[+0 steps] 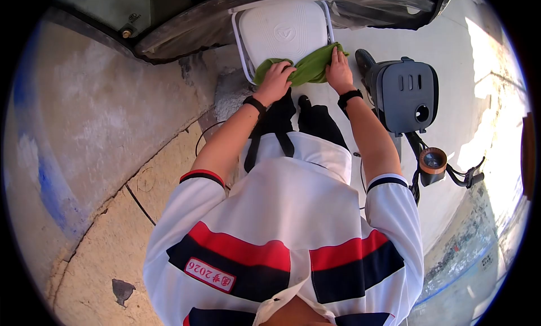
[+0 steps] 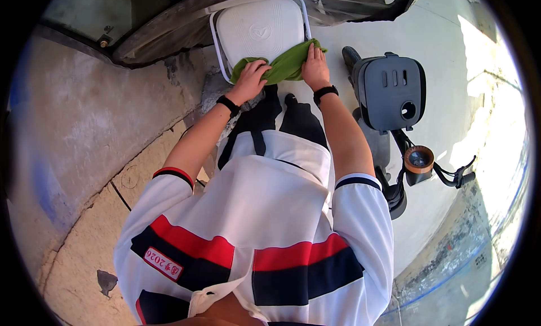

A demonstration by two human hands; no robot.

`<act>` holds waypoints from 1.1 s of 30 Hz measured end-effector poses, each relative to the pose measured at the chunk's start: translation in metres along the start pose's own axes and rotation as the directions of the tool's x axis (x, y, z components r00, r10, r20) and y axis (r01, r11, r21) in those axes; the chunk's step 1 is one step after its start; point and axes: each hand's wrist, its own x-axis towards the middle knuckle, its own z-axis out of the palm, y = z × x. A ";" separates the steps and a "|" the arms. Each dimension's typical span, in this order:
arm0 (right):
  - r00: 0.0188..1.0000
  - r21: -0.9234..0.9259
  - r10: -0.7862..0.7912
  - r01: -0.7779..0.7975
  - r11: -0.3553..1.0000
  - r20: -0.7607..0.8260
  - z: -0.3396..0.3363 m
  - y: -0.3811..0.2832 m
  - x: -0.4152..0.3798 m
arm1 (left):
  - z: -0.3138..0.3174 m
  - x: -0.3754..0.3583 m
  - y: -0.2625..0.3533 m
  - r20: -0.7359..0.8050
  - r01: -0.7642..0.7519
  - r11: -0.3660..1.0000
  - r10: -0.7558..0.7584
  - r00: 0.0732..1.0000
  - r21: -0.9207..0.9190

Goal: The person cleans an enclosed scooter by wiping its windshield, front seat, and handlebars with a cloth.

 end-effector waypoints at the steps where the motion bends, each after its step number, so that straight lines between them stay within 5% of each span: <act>1: 1.000 0.029 0.011 -0.011 1.000 0.007 -0.001 -0.002 -0.004 | 0.001 0.001 -0.001 -0.007 0.016 1.000 -0.016 1.000 0.001; 5: 0.997 0.033 0.001 0.002 0.999 -0.077 0.011 -0.002 -0.028 | 0.013 -0.006 -0.005 -0.137 0.053 0.997 -0.060 0.989 -0.053; 12: 0.998 0.040 0.026 -0.024 0.999 -0.052 0.004 -0.006 -0.074 | 0.003 -0.059 0.019 0.050 0.267 0.964 -0.267 0.962 0.000; 16: 0.992 0.165 -0.030 0.050 0.985 -0.125 -0.003 -0.021 -0.088 | -0.018 -0.104 0.039 -0.149 0.386 0.916 -0.398 0.905 -0.104; 20: 0.968 0.295 -0.094 0.162 0.942 -0.234 -0.003 -0.039 -0.084 | -0.045 -0.157 0.064 -0.355 0.349 0.917 -0.397 0.846 -0.194; 24: 0.954 0.460 -0.006 0.150 0.875 -0.300 -0.012 -0.072 -0.084 | -0.067 -0.209 0.098 -0.388 0.439 0.857 -0.515 0.764 -0.271; 33: 0.919 0.656 0.137 0.154 0.739 -0.370 -0.055 -0.135 -0.108 | -0.086 -0.277 0.127 -0.558 0.395 0.884 -0.465 0.687 -0.251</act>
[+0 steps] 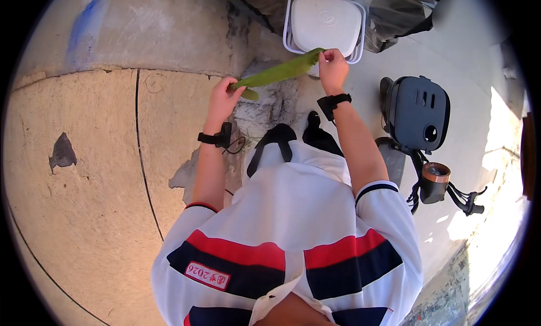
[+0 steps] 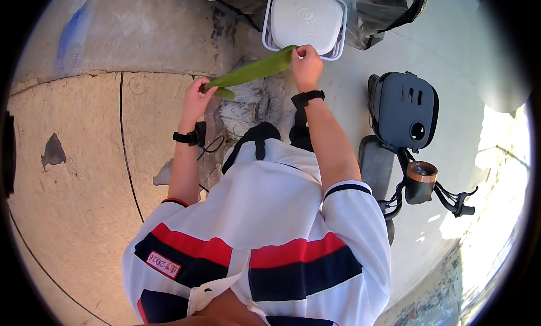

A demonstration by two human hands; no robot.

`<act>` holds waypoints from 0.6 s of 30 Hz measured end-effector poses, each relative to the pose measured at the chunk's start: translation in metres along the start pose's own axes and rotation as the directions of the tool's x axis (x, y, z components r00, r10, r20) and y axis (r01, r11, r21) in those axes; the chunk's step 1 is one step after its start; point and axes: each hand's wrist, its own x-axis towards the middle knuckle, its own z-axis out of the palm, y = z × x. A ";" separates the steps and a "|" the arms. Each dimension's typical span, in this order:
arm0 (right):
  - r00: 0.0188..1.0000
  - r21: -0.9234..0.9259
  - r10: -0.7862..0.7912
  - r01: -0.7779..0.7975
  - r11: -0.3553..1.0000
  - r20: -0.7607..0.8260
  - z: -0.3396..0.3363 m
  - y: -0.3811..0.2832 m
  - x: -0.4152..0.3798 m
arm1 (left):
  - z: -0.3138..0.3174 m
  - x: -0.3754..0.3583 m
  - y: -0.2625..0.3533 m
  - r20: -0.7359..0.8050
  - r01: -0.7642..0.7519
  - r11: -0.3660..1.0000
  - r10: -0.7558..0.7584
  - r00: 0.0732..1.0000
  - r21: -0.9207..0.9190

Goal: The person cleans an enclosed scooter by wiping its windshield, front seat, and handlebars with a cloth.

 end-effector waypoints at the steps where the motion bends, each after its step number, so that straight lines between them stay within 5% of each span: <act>1: 0.991 -0.024 -0.110 0.109 0.994 -0.070 -0.004 -0.001 -0.002 | -0.003 -0.003 0.003 -0.001 -0.020 1.000 0.020 1.000 -0.006; 3: 0.923 -0.096 -0.326 0.312 0.945 -0.203 -0.011 -0.005 -0.005 | -0.007 -0.008 0.013 0.000 -0.053 0.999 0.053 0.999 -0.015; 6: 0.920 0.199 -0.255 0.321 0.926 -0.298 -0.025 -0.016 -0.017 | -0.013 -0.020 0.025 0.000 -0.121 0.992 0.121 0.993 -0.025; 9: 0.939 0.120 -0.184 0.226 0.967 -0.291 -0.057 -0.037 -0.044 | -0.017 -0.036 0.023 -0.037 -0.224 0.974 0.222 0.974 -0.038; 18: 0.842 -0.037 -0.361 0.379 0.925 -0.400 -0.133 -0.080 -0.179 | -0.037 -0.128 -0.011 -0.072 -0.338 0.938 0.333 0.940 -0.080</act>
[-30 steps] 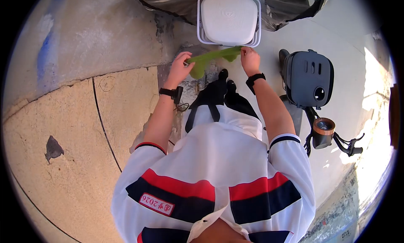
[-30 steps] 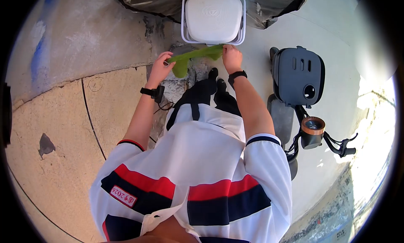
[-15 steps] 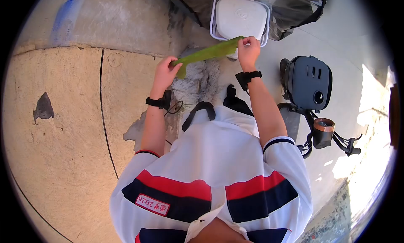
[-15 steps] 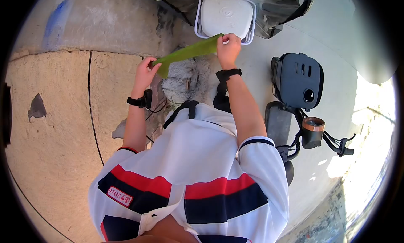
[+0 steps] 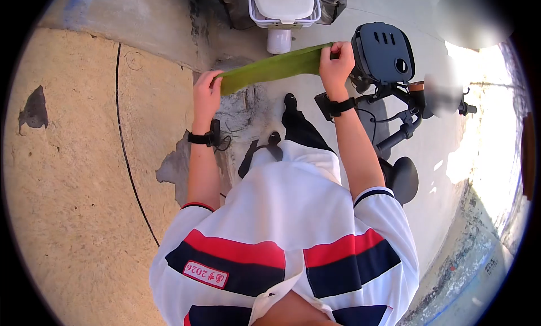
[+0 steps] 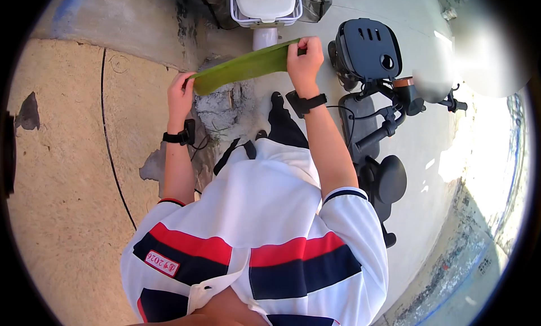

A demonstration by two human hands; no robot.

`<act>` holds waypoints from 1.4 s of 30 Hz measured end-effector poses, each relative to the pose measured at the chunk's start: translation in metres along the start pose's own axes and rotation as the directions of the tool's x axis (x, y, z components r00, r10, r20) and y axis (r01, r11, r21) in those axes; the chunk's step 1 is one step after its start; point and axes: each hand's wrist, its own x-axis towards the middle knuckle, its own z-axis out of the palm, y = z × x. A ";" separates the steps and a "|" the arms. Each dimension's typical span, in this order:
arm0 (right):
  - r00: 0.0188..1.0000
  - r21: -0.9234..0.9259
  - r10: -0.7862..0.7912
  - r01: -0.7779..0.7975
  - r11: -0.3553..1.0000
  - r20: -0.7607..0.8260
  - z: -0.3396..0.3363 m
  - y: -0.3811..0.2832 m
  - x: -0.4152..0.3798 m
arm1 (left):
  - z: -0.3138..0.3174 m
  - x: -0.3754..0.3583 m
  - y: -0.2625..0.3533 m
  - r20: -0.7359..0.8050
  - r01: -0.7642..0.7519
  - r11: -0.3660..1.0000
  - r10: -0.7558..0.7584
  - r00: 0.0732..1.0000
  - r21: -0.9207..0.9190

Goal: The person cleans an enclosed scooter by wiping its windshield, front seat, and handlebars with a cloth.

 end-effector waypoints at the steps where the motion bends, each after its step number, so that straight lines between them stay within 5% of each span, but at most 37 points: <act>1: 1.000 -0.006 -0.013 0.013 1.000 -0.010 -0.015 -0.009 -0.006 | 0.002 -0.007 0.002 -0.011 -0.029 1.000 0.029 1.000 -0.004; 13: 0.990 -0.033 -0.008 0.004 0.999 -0.139 -0.149 -0.070 -0.058 | 0.032 -0.050 0.054 0.068 -0.058 0.994 0.064 0.996 -0.088; 18: 0.981 0.008 0.023 -0.022 1.000 -0.192 -0.197 -0.063 -0.062 | 0.052 -0.060 0.096 0.069 -0.176 0.977 0.185 0.980 -0.118; 30: 0.939 0.057 0.181 -0.172 0.983 -0.292 -0.393 0.005 -0.114 | 0.159 -0.153 0.221 0.086 -0.200 0.969 0.214 0.973 -0.145; 33: 0.928 -0.006 0.220 -0.233 0.972 -0.299 -0.447 0.027 -0.133 | 0.191 -0.183 0.252 0.257 0.091 0.985 -0.051 0.965 -0.147; 39: 0.923 -0.174 0.178 -0.249 0.953 -0.342 -0.510 0.060 -0.153 | 0.252 -0.202 0.297 0.062 -0.218 0.962 0.230 0.971 -0.164; 42: 0.931 -0.271 0.125 -0.226 0.936 -0.344 -0.515 0.075 -0.156 | 0.267 -0.196 0.312 0.054 -0.213 0.974 0.218 0.975 -0.082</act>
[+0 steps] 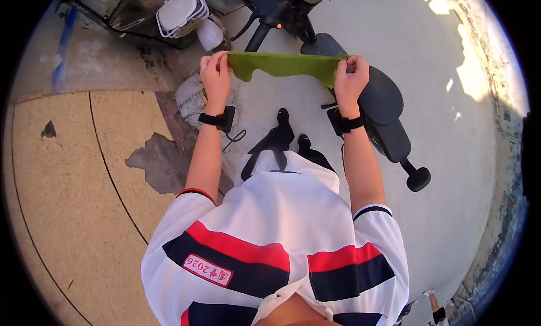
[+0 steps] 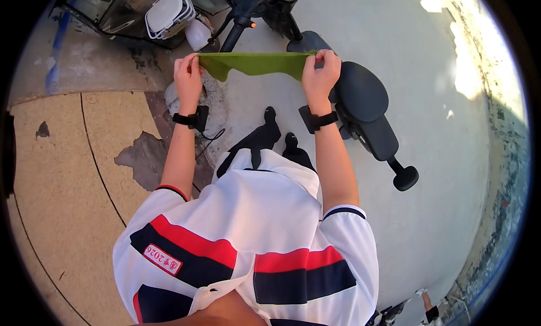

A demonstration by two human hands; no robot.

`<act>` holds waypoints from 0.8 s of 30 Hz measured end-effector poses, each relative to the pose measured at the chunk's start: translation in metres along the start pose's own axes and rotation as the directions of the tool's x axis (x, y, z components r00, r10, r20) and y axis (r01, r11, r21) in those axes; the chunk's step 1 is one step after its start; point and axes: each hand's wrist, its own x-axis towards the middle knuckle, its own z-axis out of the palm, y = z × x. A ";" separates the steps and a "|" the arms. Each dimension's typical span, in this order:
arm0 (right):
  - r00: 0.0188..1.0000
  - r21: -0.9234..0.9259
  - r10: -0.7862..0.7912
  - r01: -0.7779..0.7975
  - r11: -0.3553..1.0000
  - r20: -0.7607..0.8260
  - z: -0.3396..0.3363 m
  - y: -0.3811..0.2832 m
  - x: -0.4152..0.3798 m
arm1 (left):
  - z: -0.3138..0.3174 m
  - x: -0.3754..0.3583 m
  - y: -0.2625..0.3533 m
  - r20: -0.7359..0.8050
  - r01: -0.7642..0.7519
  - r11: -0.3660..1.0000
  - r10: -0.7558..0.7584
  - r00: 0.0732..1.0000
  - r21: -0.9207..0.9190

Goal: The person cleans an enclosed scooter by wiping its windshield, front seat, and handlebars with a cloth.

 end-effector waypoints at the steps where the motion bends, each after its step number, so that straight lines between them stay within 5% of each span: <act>1: 1.000 -0.018 -0.019 0.019 1.000 -0.009 0.003 0.005 0.002 | 0.005 0.004 0.006 0.025 0.098 0.995 -0.098 0.995 -0.027; 3: 0.987 0.112 0.159 -0.156 0.981 -0.010 0.017 0.005 0.005 | 0.013 0.013 0.015 0.079 0.294 0.953 -0.288 0.954 -0.078; 9: 0.898 0.219 0.367 -0.419 0.881 0.241 0.059 -0.004 0.038 | 0.050 0.035 -0.031 0.002 0.189 0.946 -0.196 0.981 -0.264; 15: 0.926 0.262 0.135 -0.236 0.936 0.352 0.129 -0.007 0.054 | 0.077 0.032 -0.039 0.186 0.050 0.995 -0.033 0.982 -0.088; 18: 0.822 0.255 -0.004 -0.173 0.951 0.570 0.158 -0.019 0.050 | 0.084 0.025 -0.040 0.258 0.053 0.998 -0.040 0.965 -0.043; 22: 0.680 0.310 -0.404 0.263 0.914 0.613 0.186 -0.022 0.054 | 0.072 0.014 -0.039 0.336 0.193 0.981 -0.173 0.926 -0.027; 24: 0.659 0.287 -0.395 0.272 0.919 0.640 0.193 -0.016 0.064 | 0.066 0.007 -0.038 0.320 0.166 0.985 -0.146 0.936 -0.036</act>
